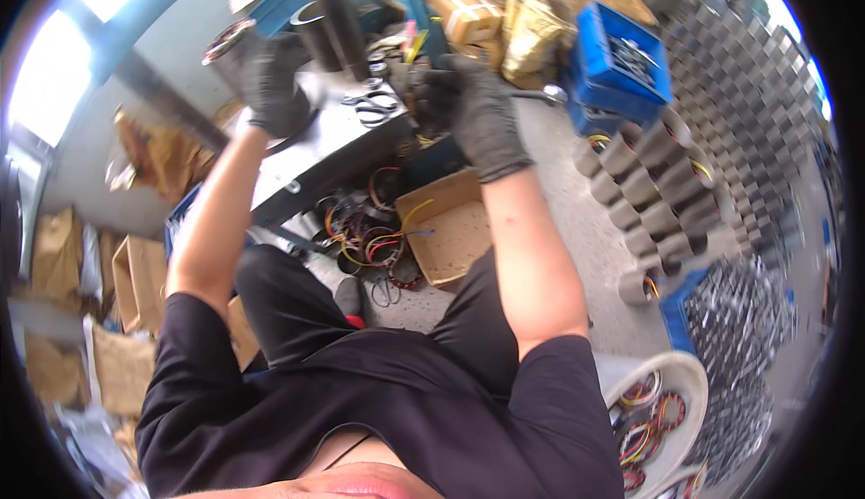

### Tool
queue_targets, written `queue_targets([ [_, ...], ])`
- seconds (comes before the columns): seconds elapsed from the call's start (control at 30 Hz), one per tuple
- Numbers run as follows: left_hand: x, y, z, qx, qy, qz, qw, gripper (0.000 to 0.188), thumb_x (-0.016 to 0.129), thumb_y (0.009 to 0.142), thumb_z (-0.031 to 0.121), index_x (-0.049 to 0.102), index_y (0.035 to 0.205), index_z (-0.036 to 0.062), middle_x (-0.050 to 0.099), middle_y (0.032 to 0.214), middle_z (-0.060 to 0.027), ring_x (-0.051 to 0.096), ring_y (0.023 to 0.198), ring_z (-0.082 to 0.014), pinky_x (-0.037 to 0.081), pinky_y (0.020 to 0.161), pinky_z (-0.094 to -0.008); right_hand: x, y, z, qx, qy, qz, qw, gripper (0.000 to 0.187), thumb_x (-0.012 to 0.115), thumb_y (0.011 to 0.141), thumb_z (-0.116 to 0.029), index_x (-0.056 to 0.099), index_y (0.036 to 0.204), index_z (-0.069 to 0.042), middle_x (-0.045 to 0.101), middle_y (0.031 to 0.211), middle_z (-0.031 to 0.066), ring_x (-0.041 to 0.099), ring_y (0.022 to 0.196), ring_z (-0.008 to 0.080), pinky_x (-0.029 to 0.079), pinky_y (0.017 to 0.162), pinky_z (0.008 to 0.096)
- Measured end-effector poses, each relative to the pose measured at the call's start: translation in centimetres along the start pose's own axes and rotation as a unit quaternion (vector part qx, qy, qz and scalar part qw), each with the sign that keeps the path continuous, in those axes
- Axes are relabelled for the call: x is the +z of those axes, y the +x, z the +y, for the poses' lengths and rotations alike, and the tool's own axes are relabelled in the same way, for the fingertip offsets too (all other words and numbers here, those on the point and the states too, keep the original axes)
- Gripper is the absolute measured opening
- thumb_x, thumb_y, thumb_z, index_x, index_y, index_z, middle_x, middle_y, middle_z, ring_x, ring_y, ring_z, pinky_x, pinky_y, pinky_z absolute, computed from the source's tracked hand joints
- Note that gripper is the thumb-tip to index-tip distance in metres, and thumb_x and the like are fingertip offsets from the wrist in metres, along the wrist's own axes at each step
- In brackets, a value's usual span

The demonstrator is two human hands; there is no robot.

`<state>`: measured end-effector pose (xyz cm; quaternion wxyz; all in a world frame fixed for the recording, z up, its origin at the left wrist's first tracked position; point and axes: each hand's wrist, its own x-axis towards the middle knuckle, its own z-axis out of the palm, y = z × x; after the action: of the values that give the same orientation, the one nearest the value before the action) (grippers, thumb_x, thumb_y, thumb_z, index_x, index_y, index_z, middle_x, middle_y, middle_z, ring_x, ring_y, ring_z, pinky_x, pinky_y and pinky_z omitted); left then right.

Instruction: The recorder is assembling an electric motor stator, inserting components and managing wiring using tools and a hydraulic press.

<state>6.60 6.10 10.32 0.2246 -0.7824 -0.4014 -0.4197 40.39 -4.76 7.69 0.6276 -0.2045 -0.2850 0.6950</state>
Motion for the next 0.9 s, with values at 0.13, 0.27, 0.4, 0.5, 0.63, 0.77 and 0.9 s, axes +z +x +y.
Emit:
queue_targets([
  [0.13, 7.6, -4.8, 7.0, -0.124, -0.053, -0.246, 0.960, 0.046, 0.075, 0.086, 0.027, 0.066, 0.127, 0.0087, 0.067, 0.127, -0.0166, 0.063, 0.119, -0.0344, 0.050, 0.102, -0.0426, -0.9, 0.5, -0.7, 0.009, 0.006, 0.027, 1.000, 0.033, 0.068, 0.097, -0.033, 0.065, 0.114, -0.005, 0.074, 0.105, 0.0202, 0.072, 0.089, 0.0322, 0.060, 0.084, 0.0455],
  [0.27, 12.0, -9.1, 8.6, -0.168, 0.018, -0.316, 0.934, 0.063, 0.068, 0.088, 0.042, 0.054, 0.144, 0.0175, 0.051, 0.148, -0.0161, 0.050, 0.135, -0.0367, 0.045, 0.108, -0.0518, -1.2, 0.8, 0.2, 0.005, -0.020, 0.022, 1.000, 0.034, 0.068, 0.097, -0.032, 0.064, 0.117, -0.005, 0.073, 0.107, 0.0204, 0.072, 0.091, 0.0321, 0.059, 0.085, 0.0458],
  [0.4, 10.0, -9.7, 8.6, -0.145, 0.049, -0.356, 0.922, 0.041, 0.069, 0.088, 0.035, 0.066, 0.126, 0.0184, 0.063, 0.129, -0.0119, 0.061, 0.121, -0.0343, 0.052, 0.093, -0.0539, -0.4, -0.2, 0.0, 0.006, -0.042, 0.036, 0.998, 0.037, 0.067, 0.098, -0.031, 0.061, 0.122, -0.003, 0.072, 0.106, 0.0205, 0.071, 0.092, 0.0325, 0.059, 0.086, 0.0463],
  [0.5, 8.0, -11.0, 8.1, -0.128, 0.061, -0.367, 0.919, 0.024, 0.066, 0.090, 0.025, 0.067, 0.112, 0.0158, 0.066, 0.115, -0.0105, 0.065, 0.110, -0.0356, 0.053, 0.084, -0.0552, 0.0, -0.3, 0.1, 0.012, -0.071, 0.042, 0.997, 0.040, 0.067, 0.098, -0.031, 0.060, 0.124, -0.002, 0.072, 0.107, 0.0209, 0.071, 0.093, 0.0330, 0.058, 0.087, 0.0467],
  [0.63, 5.1, -12.3, 5.1, -0.014, 0.081, -0.357, 0.930, 0.024, 0.066, 0.085, 0.015, 0.066, 0.109, 0.0109, 0.067, 0.107, -0.0136, 0.069, 0.099, -0.0344, 0.056, 0.076, -0.0476, 0.6, -0.4, 0.6, 0.012, -0.090, 0.021, 0.996, 0.041, 0.066, 0.098, -0.032, 0.060, 0.126, -0.002, 0.071, 0.110, 0.0212, 0.071, 0.094, 0.0334, 0.057, 0.090, 0.0470],
  [0.77, 1.5, -11.3, 3.2, 0.060, 0.128, -0.360, 0.922, 0.026, 0.064, 0.085, 0.012, 0.067, 0.111, 0.0103, 0.068, 0.108, -0.0132, 0.069, 0.100, -0.0328, 0.056, 0.077, -0.0445, 0.7, 0.0, 1.8, 0.043, -0.115, 0.018, 0.992, 0.044, 0.064, 0.099, -0.038, 0.060, 0.128, -0.004, 0.071, 0.112, 0.0203, 0.070, 0.097, 0.0320, 0.057, 0.092, 0.0467],
  [0.9, -0.2, -13.5, 0.9, 0.013, 0.106, -0.411, 0.905, 0.030, 0.069, 0.087, 0.024, 0.068, 0.112, 0.0082, 0.067, 0.111, -0.0159, 0.068, 0.105, -0.0326, 0.055, 0.083, -0.0476, 1.2, 0.3, 3.4, 0.060, -0.118, -0.033, 0.991, 0.044, 0.064, 0.100, -0.037, 0.061, 0.129, -0.004, 0.071, 0.113, 0.0199, 0.070, 0.097, 0.0315, 0.056, 0.093, 0.0461],
])
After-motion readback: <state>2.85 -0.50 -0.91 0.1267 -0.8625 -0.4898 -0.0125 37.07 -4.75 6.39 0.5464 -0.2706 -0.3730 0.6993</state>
